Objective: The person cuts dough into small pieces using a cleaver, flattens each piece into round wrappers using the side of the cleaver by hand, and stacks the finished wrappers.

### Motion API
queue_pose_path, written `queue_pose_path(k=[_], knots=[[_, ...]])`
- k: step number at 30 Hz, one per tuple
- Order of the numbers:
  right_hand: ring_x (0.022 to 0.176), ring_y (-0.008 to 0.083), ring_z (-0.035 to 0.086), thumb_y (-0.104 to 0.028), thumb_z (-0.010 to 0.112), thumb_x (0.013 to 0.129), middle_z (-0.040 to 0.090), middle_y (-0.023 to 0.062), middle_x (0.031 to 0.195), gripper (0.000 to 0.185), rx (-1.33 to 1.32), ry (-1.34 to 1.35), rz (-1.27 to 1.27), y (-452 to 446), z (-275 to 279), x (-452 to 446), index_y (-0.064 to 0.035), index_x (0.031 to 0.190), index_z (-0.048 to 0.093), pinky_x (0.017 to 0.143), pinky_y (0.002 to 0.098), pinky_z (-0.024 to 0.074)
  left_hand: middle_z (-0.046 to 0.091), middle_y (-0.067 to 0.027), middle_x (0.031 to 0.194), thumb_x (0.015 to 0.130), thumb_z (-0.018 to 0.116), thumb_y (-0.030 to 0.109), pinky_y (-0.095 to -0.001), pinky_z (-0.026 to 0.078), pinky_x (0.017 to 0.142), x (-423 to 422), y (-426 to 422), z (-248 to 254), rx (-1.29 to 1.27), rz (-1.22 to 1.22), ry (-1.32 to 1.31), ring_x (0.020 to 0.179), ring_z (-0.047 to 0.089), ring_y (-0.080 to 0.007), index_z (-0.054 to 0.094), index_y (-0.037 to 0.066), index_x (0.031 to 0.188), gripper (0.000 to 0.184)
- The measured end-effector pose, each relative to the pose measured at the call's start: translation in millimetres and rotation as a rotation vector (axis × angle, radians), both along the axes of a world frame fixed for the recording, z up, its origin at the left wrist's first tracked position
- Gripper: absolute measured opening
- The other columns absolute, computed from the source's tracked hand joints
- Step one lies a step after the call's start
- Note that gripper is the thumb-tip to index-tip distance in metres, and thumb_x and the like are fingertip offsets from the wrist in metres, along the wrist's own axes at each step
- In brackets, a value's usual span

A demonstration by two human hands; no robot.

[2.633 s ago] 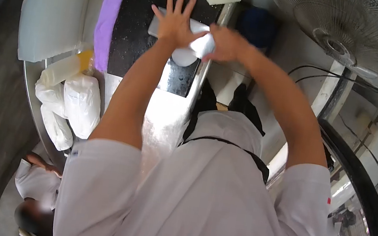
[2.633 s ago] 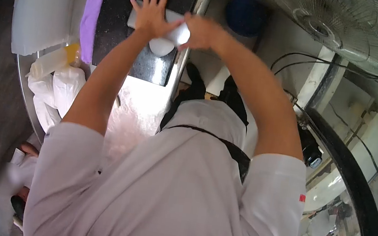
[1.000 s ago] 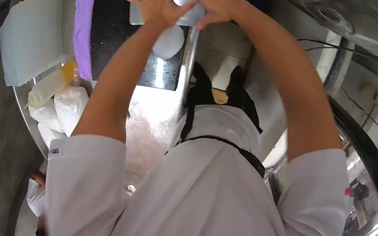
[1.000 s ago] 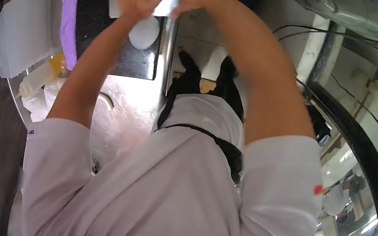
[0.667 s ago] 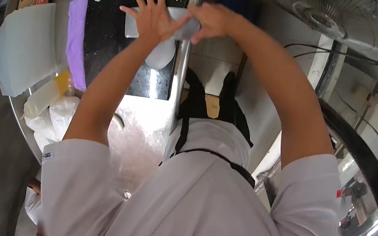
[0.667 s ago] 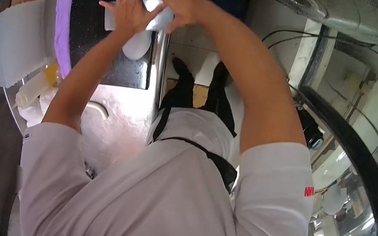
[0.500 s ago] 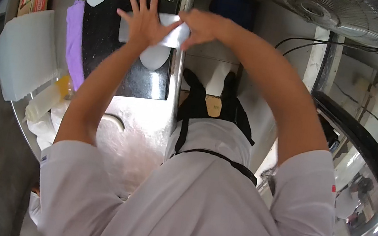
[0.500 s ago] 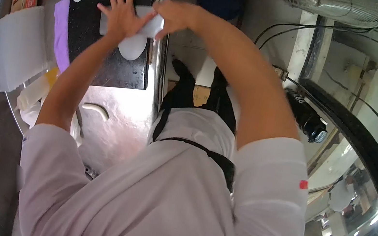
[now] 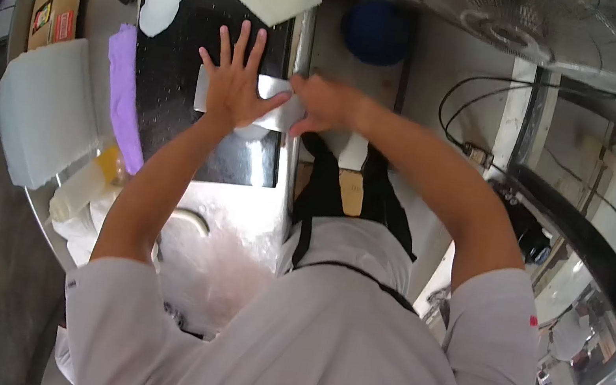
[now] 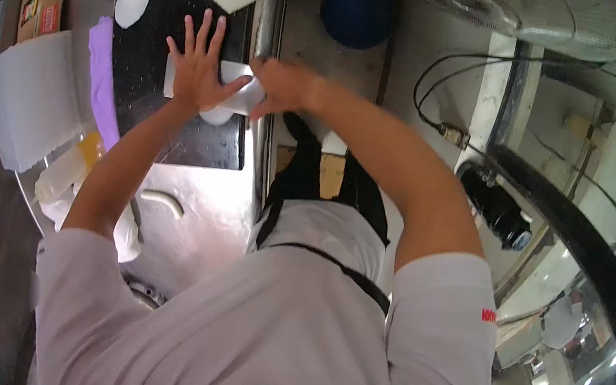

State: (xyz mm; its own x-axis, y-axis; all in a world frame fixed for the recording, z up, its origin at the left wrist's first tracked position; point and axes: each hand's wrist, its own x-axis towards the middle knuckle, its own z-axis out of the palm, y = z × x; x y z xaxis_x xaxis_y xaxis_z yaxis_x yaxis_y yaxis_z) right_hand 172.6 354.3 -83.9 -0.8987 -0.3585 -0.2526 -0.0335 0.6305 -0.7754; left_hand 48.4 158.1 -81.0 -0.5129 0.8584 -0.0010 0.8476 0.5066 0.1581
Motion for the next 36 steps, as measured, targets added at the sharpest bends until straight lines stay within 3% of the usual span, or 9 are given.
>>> queue_pose_path(k=[9,20,25,26,27,29,31,34,36], knots=[[0.103,0.0478,0.069,-0.055,0.090,0.069,0.069,0.0303,0.105,0.090,0.124,-0.076,-0.293,-9,24,-18,0.0078,0.122,0.052,0.090,0.0513,0.0565,0.011,-0.0134,0.173,0.073,0.067,0.080,-0.0823,0.014,0.110,-62,36,3,0.139,-0.210,0.081,0.156,0.012,-0.0479,0.019,0.022,0.167,0.120],[0.092,0.0470,0.071,-0.063,0.087,0.069,0.070,0.0292,0.091,0.087,0.186,0.024,-0.184,7,20,-26,0.0062,0.110,0.054,0.079,0.0507,0.0576,0.007,-0.0136,0.174,0.076,0.067,0.078,-0.0818,0.014,0.112,-63,36,-2,0.185,-0.170,0.072,0.158,0.007,-0.0456,0.009,0.025,0.168,0.120],[0.084,0.0448,0.071,-0.059,0.088,0.070,0.070,0.0277,0.086,0.082,0.089,0.056,-0.246,13,-6,-6,0.0063,0.108,0.056,0.076,0.0480,0.0565,0.011,-0.0125,0.173,0.075,0.060,0.086,-0.0846,0.013,0.110,-48,40,-7,0.258,-0.216,0.115,0.157,0.011,-0.0447,0.020,0.027,0.166,0.116],[0.082,0.0431,0.072,-0.057,0.089,0.071,0.070,0.0266,0.086,0.079,-0.002,0.078,-0.191,24,7,-21,0.0058,0.107,0.057,0.074,0.0456,0.0560,0.023,-0.0119,0.170,0.080,0.068,0.072,-0.0774,0.021,0.113,-51,46,-3,0.280,-0.176,0.208,0.154,0.025,-0.0415,0.023,0.026,0.165,0.106],[0.079,0.0421,0.071,-0.055,0.088,0.073,0.069,0.0264,0.085,0.074,0.131,0.211,-0.213,29,-8,-33,0.0036,0.105,0.057,0.071,0.0450,0.0558,0.010,-0.0218,0.172,0.070,0.072,0.073,-0.0782,0.009,0.116,-51,60,39,0.016,-0.122,0.136,0.157,0.011,-0.0459,0.016,0.018,0.167,0.125],[0.072,0.0369,0.072,-0.048,0.085,0.080,0.070,0.0236,0.084,0.066,0.205,0.302,-0.197,37,10,-59,0.0028,0.111,0.058,0.065,0.0434,0.0560,0.009,-0.0213,0.172,0.071,0.070,0.076,-0.0773,0.006,0.117,-71,61,42,-0.013,-0.069,0.260,0.157,0.009,-0.0466,0.016,0.014,0.166,0.126],[0.064,0.0285,0.070,-0.038,0.080,0.086,0.070,0.0178,0.082,0.059,0.043,0.010,-0.482,32,33,-75,0.0020,0.122,0.058,0.056,0.0402,0.0548,0.011,-0.0217,0.171,0.071,0.070,0.079,-0.0777,0.007,0.117,-92,41,20,0.163,-0.069,0.307,0.157,0.011,-0.0463,0.014,0.009,0.166,0.130],[0.056,0.0202,0.066,-0.033,0.077,0.089,0.069,0.0131,0.083,0.060,-0.070,-0.033,-0.625,27,20,-68,0.0002,0.134,0.054,0.050,0.0359,0.0520,0.042,-0.0106,0.160,0.088,0.075,0.020,-0.0550,0.031,0.118,-74,-1,29,0.174,-0.533,0.042,0.148,0.040,-0.0285,0.035,0.017,0.159,0.081],[0.055,0.0186,0.064,-0.032,0.076,0.090,0.069,0.0126,0.085,0.059,-0.129,-0.032,-0.546,4,-2,-22,-0.0010,0.136,0.053,0.049,0.0351,0.0515,0.052,-0.0095,0.149,0.085,0.077,0.017,-0.0488,0.039,0.112,-49,-21,46,-0.004,-0.709,-0.160,0.137,0.050,-0.0299,0.037,0.018,0.158,0.083]])
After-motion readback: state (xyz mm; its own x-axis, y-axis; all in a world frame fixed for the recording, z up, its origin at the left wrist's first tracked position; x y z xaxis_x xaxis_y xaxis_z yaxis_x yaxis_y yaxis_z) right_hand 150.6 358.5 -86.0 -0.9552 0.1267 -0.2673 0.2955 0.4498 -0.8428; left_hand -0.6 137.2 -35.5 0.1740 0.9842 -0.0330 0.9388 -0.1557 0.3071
